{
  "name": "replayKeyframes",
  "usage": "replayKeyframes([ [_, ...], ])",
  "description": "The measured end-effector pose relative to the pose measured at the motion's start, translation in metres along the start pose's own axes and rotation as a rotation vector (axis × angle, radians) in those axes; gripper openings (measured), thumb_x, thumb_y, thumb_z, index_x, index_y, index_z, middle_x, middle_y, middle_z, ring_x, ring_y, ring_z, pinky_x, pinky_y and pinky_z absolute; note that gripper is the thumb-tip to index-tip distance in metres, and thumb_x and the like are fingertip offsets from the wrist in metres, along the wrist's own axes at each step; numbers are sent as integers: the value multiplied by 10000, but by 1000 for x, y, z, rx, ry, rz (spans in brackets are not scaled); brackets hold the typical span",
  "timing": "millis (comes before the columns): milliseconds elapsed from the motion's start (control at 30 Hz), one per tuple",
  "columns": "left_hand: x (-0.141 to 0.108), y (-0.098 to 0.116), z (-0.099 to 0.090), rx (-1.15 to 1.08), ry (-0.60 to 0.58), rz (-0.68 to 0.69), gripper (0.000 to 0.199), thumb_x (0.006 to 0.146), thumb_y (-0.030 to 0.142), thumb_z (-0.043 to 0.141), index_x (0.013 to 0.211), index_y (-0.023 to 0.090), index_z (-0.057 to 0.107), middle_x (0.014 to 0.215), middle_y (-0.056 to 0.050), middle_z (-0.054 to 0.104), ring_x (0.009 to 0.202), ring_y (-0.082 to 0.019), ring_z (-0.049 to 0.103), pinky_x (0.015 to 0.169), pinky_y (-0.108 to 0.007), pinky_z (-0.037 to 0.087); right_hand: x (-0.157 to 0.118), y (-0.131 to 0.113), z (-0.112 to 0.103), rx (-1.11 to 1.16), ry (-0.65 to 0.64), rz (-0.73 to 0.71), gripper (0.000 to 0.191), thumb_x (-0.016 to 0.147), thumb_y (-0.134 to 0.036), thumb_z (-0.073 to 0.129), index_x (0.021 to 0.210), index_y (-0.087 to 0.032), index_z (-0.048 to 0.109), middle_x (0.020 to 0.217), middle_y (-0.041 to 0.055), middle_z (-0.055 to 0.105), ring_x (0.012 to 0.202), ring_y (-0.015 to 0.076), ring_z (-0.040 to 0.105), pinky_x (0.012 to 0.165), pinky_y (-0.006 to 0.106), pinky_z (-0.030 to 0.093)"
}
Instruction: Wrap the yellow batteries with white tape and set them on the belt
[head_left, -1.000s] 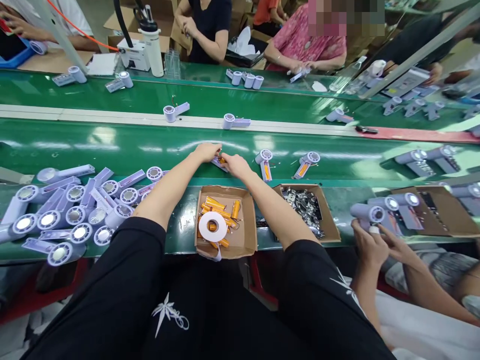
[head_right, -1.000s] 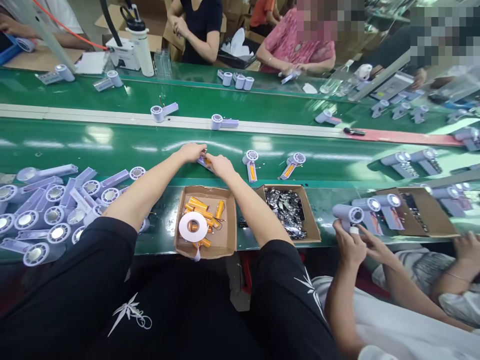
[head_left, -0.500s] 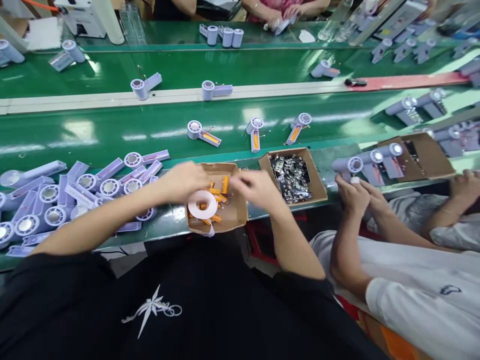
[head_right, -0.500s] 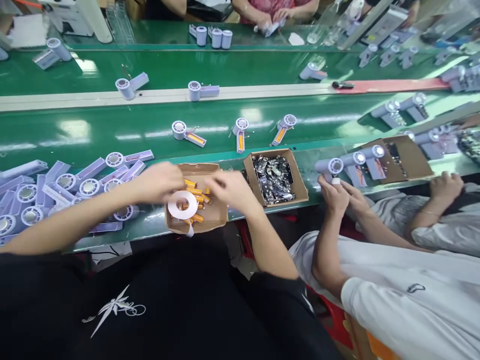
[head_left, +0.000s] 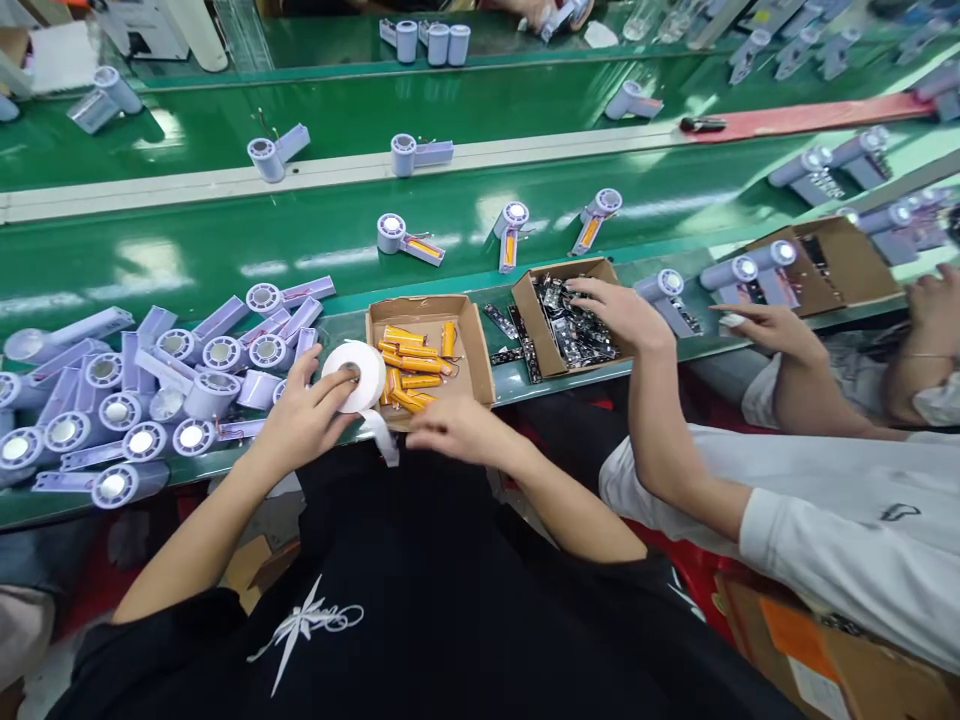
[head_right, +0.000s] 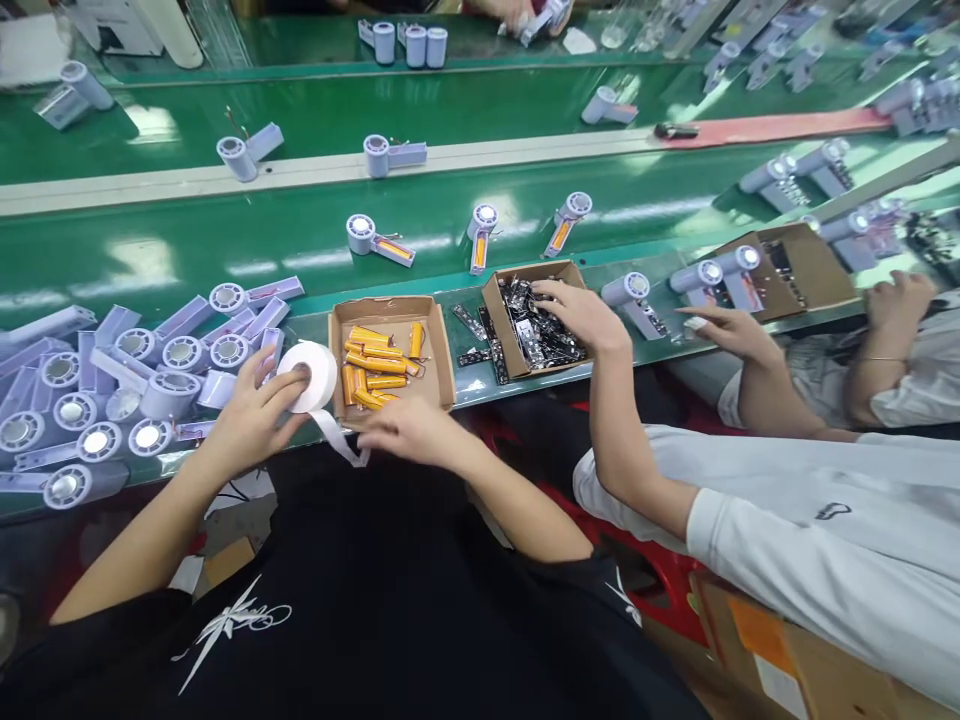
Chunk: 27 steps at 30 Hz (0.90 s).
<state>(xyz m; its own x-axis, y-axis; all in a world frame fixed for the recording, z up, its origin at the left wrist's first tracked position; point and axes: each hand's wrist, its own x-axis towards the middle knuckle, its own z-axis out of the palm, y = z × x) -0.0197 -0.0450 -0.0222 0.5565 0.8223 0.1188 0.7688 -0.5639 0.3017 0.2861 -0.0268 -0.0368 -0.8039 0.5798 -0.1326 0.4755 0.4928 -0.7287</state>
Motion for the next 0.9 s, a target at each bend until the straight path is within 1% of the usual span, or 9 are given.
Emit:
replayKeyframes([
  [133, -14, 4, 8, -1, 47, 29, 558, 912, 132, 681, 1438, 317, 679, 1319, -94, 767, 1583, -446, 410, 1250, -751, 463, 44, 19, -4, -229, 38, 264, 377, 987, -480, 802, 1162, -148, 849, 1204, 183, 804, 1122, 318, 746, 936, 379, 536],
  [200, -15, 7, 8, -13, 56, 52, 525, 933, 109, 663, 1414, 316, 699, 1266, -92, 780, 1547, -428, 449, 1231, -711, 496, 51, 26, -4, -223, 35, 225, 307, 943, -424, 856, 1070, -145, 863, 1175, 177, 801, 1105, 316, 750, 930, 380, 549],
  [333, -19, 8, 0, -72, 10, 86, 447, 991, 129, 631, 1381, 324, 728, 1207, -81, 794, 1500, -394, 497, 1211, -659, 526, 25, 31, -15, 66, 318, 7, 209, 978, -392, 811, 1088, -221, 859, 1132, 97, 835, 1052, 251, 781, 970, 353, 585],
  [400, -21, 7, -3, -122, -36, 104, 408, 1009, 162, 640, 1369, 325, 741, 1205, -82, 796, 1484, -383, 516, 1222, -655, 513, 13, 32, -25, 128, 379, 4, 201, 1017, -406, 744, 1080, -251, 856, 1110, 66, 856, 1013, 233, 797, 945, 330, 589],
  [567, -19, 6, 2, -209, -46, 126, 373, 1008, 204, 687, 1366, 298, 741, 1224, -99, 788, 1478, -379, 518, 1225, -642, 508, 31, 44, -46, 86, 90, 385, 283, 915, -432, 815, 779, -184, 801, 742, 37, 803, 712, 204, 748, 695, 278, 535],
  [667, -18, 8, 8, -224, 5, 186, 369, 1003, 196, 711, 1369, 249, 716, 1212, -111, 775, 1449, -387, 536, 1208, -656, 518, 44, 49, -48, -57, 118, 547, 276, 947, -421, 789, 888, -153, 819, 827, 90, 827, 805, 250, 790, 739, 305, 573],
  [700, -18, 8, 9, -219, 20, 199, 371, 1004, 186, 712, 1371, 238, 706, 1207, -112, 771, 1442, -389, 539, 1204, -661, 521, 43, 47, -47, -127, 176, 532, 252, 955, -400, 786, 934, -151, 823, 878, 110, 839, 852, 272, 804, 773, 327, 592],
  [767, -18, 10, 9, -202, 40, 213, 380, 1006, 164, 709, 1380, 228, 688, 1207, -112, 765, 1447, -394, 529, 1190, -662, 531, 32, 41, -44, -191, 335, 352, 201, 983, -355, 764, 1031, -171, 831, 1003, 120, 860, 943, 285, 824, 849, 361, 632],
  [900, -16, 16, -1, -201, 31, 259, 419, 1006, 112, 696, 1406, 232, 656, 1223, -108, 759, 1475, -396, 506, 1152, -624, 569, 3, 29, -36, -147, 715, -256, 193, 1048, -243, 691, 1178, -274, 830, 1269, 50, 849, 1150, 232, 825, 1018, 392, 685],
])
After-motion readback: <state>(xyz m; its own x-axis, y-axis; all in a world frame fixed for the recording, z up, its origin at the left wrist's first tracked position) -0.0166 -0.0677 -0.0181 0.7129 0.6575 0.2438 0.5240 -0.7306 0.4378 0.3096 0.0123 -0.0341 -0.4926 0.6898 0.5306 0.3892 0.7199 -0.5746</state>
